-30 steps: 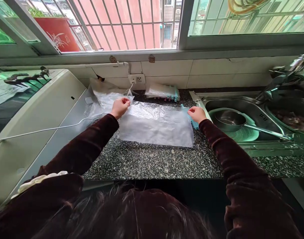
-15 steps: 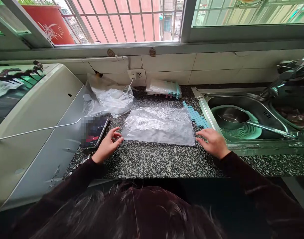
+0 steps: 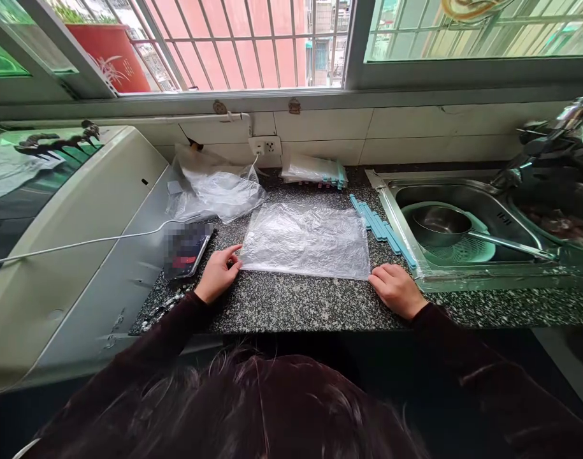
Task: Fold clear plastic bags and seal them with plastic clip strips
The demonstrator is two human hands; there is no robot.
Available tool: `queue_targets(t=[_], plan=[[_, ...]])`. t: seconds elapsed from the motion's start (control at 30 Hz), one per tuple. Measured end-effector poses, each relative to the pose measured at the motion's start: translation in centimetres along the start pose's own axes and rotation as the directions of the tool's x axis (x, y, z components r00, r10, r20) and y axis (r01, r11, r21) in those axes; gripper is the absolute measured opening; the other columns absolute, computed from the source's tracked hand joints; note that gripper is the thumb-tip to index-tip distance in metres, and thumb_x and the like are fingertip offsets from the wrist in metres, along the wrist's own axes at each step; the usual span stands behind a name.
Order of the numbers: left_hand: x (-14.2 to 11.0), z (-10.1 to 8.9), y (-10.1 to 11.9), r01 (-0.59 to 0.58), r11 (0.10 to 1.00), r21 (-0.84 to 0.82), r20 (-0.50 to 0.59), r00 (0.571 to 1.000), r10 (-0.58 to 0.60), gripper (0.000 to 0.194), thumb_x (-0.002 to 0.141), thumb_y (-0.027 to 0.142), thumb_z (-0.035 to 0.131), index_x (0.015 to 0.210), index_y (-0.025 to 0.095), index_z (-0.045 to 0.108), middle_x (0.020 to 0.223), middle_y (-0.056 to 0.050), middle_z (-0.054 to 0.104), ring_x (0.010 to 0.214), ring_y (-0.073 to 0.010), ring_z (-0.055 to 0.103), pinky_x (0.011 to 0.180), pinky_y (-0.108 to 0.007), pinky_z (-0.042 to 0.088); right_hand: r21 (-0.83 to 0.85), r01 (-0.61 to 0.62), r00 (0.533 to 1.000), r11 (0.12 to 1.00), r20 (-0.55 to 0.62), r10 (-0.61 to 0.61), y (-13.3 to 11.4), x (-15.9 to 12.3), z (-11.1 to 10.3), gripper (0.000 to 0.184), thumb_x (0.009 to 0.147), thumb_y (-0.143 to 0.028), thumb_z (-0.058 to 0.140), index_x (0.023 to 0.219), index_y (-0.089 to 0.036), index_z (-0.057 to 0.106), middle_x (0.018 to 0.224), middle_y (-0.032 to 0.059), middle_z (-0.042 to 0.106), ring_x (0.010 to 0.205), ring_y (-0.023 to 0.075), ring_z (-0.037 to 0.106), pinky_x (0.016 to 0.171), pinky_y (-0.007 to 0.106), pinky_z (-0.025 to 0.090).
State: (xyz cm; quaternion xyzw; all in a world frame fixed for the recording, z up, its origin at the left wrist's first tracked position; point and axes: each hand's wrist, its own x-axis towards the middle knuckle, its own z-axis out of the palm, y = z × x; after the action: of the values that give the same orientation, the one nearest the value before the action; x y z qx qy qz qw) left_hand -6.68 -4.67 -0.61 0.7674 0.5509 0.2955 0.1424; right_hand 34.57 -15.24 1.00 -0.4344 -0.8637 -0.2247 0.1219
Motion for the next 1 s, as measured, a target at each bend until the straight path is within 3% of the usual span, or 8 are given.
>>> queue_targets(t=[0.1,0.23,0.37,0.47,0.57,0.8,0.9,1.0], plan=[[-0.8,0.1,1.0,-0.205,0.958,0.199,-0.074,0.972,0.223,0.029,0.078,0.025,0.053,0.106,0.019,0.062,0.102,-0.01,0.06,0.099,-0.0252,0.052,0.091,-0.043,0.04,0.038,-0.014,0.999,0.999,-0.037,0.016,-0.3,-0.1,0.0,0.013,0.084,-0.018,0.051,0.081,-0.018,0.064,0.08,0.0061,0.065,0.079,0.0181,0.051,0.07,0.03,0.036],[-1.4,1.2,3.0,-0.455,0.862,0.224,0.048,0.888,0.457,0.028,0.08,0.031,0.056,0.105,0.021,0.062,0.109,-0.01,0.06,0.104,-0.0253,0.051,0.092,-0.042,0.04,-0.002,0.006,1.0,1.0,-0.006,-0.006,-0.5,0.6,0.2,0.018,0.084,-0.014,0.048,0.076,-0.019,0.063,0.075,0.0049,0.064,0.076,0.0174,0.052,0.07,0.03,0.036],[-1.2,3.4,5.7,-0.591,0.765,0.255,0.126,0.805,0.58,0.035,0.078,0.032,0.058,0.11,0.018,0.059,0.111,-0.013,0.06,0.101,-0.0261,0.053,0.085,-0.04,0.044,0.001,0.043,0.998,0.999,-0.05,-0.043,-1.5,1.3,-0.5,0.016,0.083,-0.014,0.05,0.074,-0.019,0.063,0.073,0.0042,0.064,0.076,0.017,0.053,0.071,0.03,0.038],[-0.7,4.8,7.1,-0.618,0.724,0.306,0.142,0.781,0.608,0.016,0.081,0.02,0.052,0.092,0.019,0.064,0.105,-0.012,0.062,0.092,-0.0234,0.055,0.075,-0.036,0.046,0.09,0.07,0.99,0.994,-0.128,-0.058,-2.7,1.0,-1.6,0.011,0.081,-0.018,0.054,0.079,-0.021,0.064,0.075,0.0031,0.065,0.077,0.0165,0.054,0.073,0.031,0.04],[-0.6,5.0,6.8,-0.648,0.716,0.259,0.129,0.758,0.64,0.018,0.082,0.013,0.046,0.078,0.019,0.063,0.092,-0.009,0.063,0.083,-0.0192,0.055,0.068,-0.031,0.046,0.161,0.044,0.989,0.986,-0.148,-0.02,-3.7,0.2,-1.9,0.015,0.08,-0.027,0.058,0.094,-0.023,0.065,0.084,0.0042,0.066,0.082,0.0177,0.056,0.077,0.032,0.042],[-2.1,3.0,4.0,-0.664,0.712,0.23,0.006,0.732,0.681,0.017,0.082,0.015,0.048,0.087,0.019,0.064,0.087,-0.007,0.063,0.079,-0.0164,0.055,0.07,-0.028,0.047,0.12,0.052,0.983,0.991,-0.183,-0.03,-5.6,1.2,-0.5,0.015,0.08,-0.015,0.054,0.08,-0.023,0.066,0.077,0.0026,0.066,0.075,0.0151,0.054,0.074,0.031,0.041],[-2.4,3.0,4.5,-0.649,0.7,0.298,0.037,0.741,0.67,0.022,0.081,0.018,0.051,0.098,0.021,0.064,0.094,-0.009,0.063,0.083,-0.019,0.056,0.07,-0.032,0.046,0.15,0.067,0.987,0.986,-0.155,-0.044,-7.2,1.9,-1.1,0.016,0.081,-0.016,0.052,0.078,-0.023,0.065,0.076,0.002,0.065,0.075,0.0146,0.054,0.074,0.031,0.041],[-2.3,3.6,5.0,-0.657,0.71,0.256,0.088,0.747,0.659,0.02,0.084,0.018,0.046,0.087,0.021,0.066,0.086,-0.008,0.062,0.077,-0.0162,0.056,0.064,-0.028,0.045,0.193,0.077,0.989,0.978,-0.141,-0.05,-8.4,1.7,-2.3,0.016,0.081,-0.016,0.053,0.083,-0.026,0.065,0.079,0.0014,0.066,0.079,0.0147,0.055,0.077,0.031,0.04]])
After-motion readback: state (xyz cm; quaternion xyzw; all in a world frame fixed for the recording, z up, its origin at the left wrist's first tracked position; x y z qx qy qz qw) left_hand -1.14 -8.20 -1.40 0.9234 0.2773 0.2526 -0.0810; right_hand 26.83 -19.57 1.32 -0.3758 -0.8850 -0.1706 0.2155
